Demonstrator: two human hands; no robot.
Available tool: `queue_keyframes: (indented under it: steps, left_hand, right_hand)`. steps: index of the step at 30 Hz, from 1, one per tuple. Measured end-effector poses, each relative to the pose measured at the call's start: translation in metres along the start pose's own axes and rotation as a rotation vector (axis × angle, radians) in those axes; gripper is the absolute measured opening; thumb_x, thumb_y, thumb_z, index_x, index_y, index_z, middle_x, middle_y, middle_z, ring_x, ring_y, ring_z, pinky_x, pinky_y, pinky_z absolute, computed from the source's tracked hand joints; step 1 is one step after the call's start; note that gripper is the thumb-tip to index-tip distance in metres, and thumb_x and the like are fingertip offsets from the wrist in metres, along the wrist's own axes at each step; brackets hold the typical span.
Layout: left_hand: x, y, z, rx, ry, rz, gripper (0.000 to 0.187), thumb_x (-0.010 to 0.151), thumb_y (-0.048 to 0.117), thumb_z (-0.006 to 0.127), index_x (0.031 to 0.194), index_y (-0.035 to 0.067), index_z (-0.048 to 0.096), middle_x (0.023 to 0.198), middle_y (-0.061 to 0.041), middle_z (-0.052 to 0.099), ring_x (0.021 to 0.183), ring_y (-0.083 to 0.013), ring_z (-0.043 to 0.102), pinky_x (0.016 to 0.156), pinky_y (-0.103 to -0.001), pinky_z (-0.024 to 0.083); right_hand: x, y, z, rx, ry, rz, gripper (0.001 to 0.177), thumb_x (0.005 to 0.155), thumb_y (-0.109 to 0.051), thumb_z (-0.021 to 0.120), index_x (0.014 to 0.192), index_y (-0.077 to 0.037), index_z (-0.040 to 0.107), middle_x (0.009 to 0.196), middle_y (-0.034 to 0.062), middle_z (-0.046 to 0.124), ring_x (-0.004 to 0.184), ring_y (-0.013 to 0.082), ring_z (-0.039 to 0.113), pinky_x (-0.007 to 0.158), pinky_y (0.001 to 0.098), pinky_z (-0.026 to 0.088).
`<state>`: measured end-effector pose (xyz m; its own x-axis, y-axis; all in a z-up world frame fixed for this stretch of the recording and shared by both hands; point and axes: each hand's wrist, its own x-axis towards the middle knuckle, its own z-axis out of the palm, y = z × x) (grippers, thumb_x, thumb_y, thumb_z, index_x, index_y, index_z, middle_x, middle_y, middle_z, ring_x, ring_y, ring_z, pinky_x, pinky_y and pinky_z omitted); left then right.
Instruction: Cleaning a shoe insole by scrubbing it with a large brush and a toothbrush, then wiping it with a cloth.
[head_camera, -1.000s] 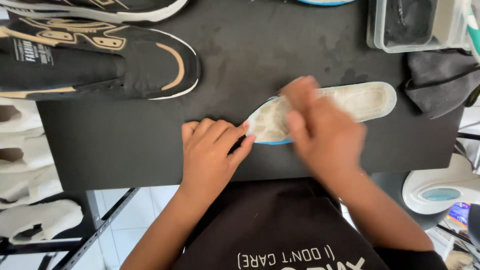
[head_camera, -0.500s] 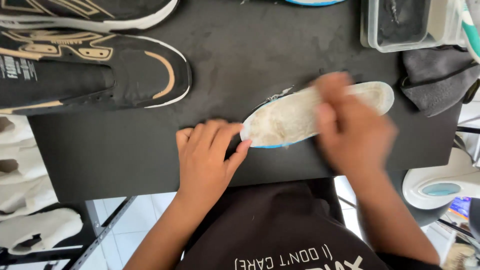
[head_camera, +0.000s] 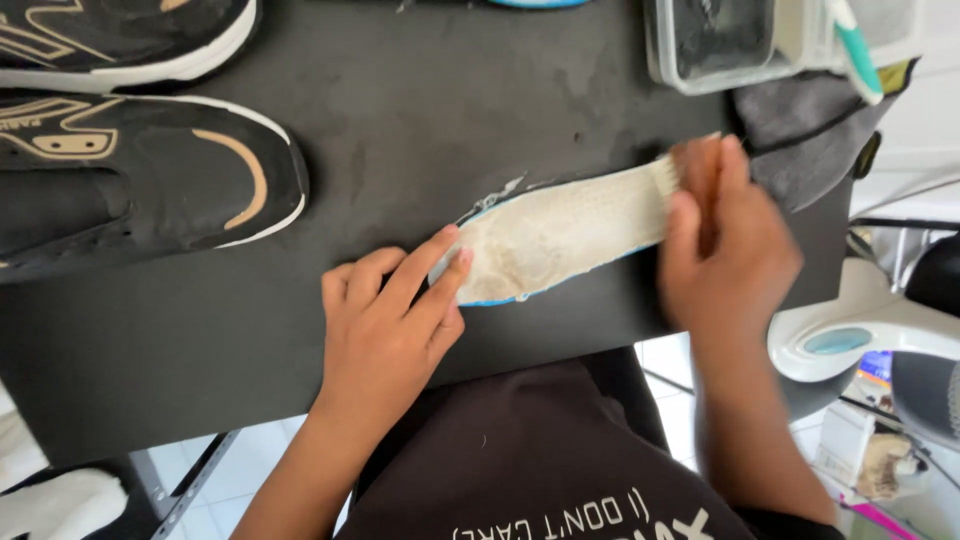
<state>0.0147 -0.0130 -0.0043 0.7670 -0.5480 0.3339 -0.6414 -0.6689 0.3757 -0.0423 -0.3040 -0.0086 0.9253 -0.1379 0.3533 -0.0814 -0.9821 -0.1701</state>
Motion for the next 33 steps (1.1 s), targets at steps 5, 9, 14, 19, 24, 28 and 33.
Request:
queue_keyframes:
  steps: [5, 9, 14, 19, 24, 28, 33]
  left_hand:
    - [-0.002, 0.001, 0.0, 0.028, 0.012, -0.002, 0.03, 0.091, 0.008, 0.07, 0.118, 0.02, 0.075, 0.133, 0.006, 0.069, 0.1, -0.0219, 0.057, 0.084, -0.039, 0.038]
    - [-0.004, 0.001, -0.001, 0.04, 0.017, 0.009, 0.029, 0.093, 0.009, 0.071, 0.118, 0.02, 0.074, 0.133, 0.006, 0.069, 0.099, -0.0215, 0.058, 0.084, -0.038, 0.038]
    - [0.0, 0.0, -0.001, 0.056, 0.023, 0.013, 0.032, 0.089, 0.008, 0.072, 0.118, 0.022, 0.075, 0.133, 0.006, 0.07, 0.098, -0.0217, 0.06, 0.083, -0.039, 0.039]
    - [-0.004, 0.0, 0.001, 0.042, 0.025, 0.016, 0.032, 0.091, 0.008, 0.073, 0.119, 0.022, 0.073, 0.132, 0.006, 0.07, 0.098, -0.0208, 0.059, 0.083, -0.037, 0.038]
    - [-0.001, 0.002, -0.001, 0.043, 0.019, 0.011, 0.03, 0.089, 0.008, 0.073, 0.116, 0.022, 0.075, 0.132, 0.006, 0.07, 0.097, -0.0201, 0.06, 0.081, -0.037, 0.037]
    - [-0.001, 0.0, 0.001, 0.03, 0.022, 0.001, 0.03, 0.09, 0.009, 0.073, 0.117, 0.022, 0.074, 0.132, 0.007, 0.07, 0.098, -0.0205, 0.059, 0.083, -0.037, 0.038]
    - [-0.002, 0.0, 0.002, 0.026, 0.034, 0.016, 0.032, 0.089, 0.007, 0.072, 0.117, 0.021, 0.074, 0.132, 0.005, 0.07, 0.099, -0.0215, 0.059, 0.084, -0.037, 0.038]
  right_hand:
    - [-0.03, -0.028, 0.01, -0.169, -0.176, -0.097, 0.053, 0.107, -0.041, 0.069, 0.156, -0.024, 0.055, 0.088, -0.0012, 0.068, 0.074, 0.0278, 0.065, 0.063, 0.0442, 0.05]
    - [-0.01, 0.006, -0.003, -0.147, -0.029, 0.066, 0.048, 0.109, -0.016, 0.069, 0.153, 0.002, 0.061, 0.1, 0.0162, 0.068, 0.088, 0.0382, 0.067, 0.075, 0.0457, 0.052]
    - [-0.022, -0.056, 0.011, -0.013, -0.087, -0.203, 0.051, 0.108, -0.033, 0.07, 0.151, -0.008, 0.056, 0.078, 0.0, 0.055, 0.065, 0.0224, 0.054, 0.061, 0.038, 0.044]
    - [-0.012, 0.007, -0.007, -0.087, -0.059, 0.021, 0.04, 0.109, -0.02, 0.066, 0.147, -0.008, 0.065, 0.098, 0.0111, 0.068, 0.083, 0.0339, 0.064, 0.07, 0.0445, 0.05]
    - [-0.016, -0.047, 0.005, -0.338, -0.402, -0.003, 0.051, 0.103, -0.05, 0.052, 0.151, -0.031, 0.057, 0.083, 0.0019, 0.067, 0.069, 0.0315, 0.065, 0.055, 0.0468, 0.047]
    - [-0.014, -0.015, -0.018, 0.036, -0.097, -0.134, 0.047, 0.103, -0.021, 0.072, 0.147, -0.01, 0.061, 0.115, 0.0117, 0.076, 0.085, 0.029, 0.069, 0.077, 0.0403, 0.053]
    - [-0.008, 0.004, -0.007, -0.143, 0.076, 0.011, 0.047, 0.113, -0.017, 0.069, 0.153, 0.005, 0.055, 0.107, 0.0182, 0.07, 0.089, 0.0354, 0.066, 0.077, 0.0425, 0.053]
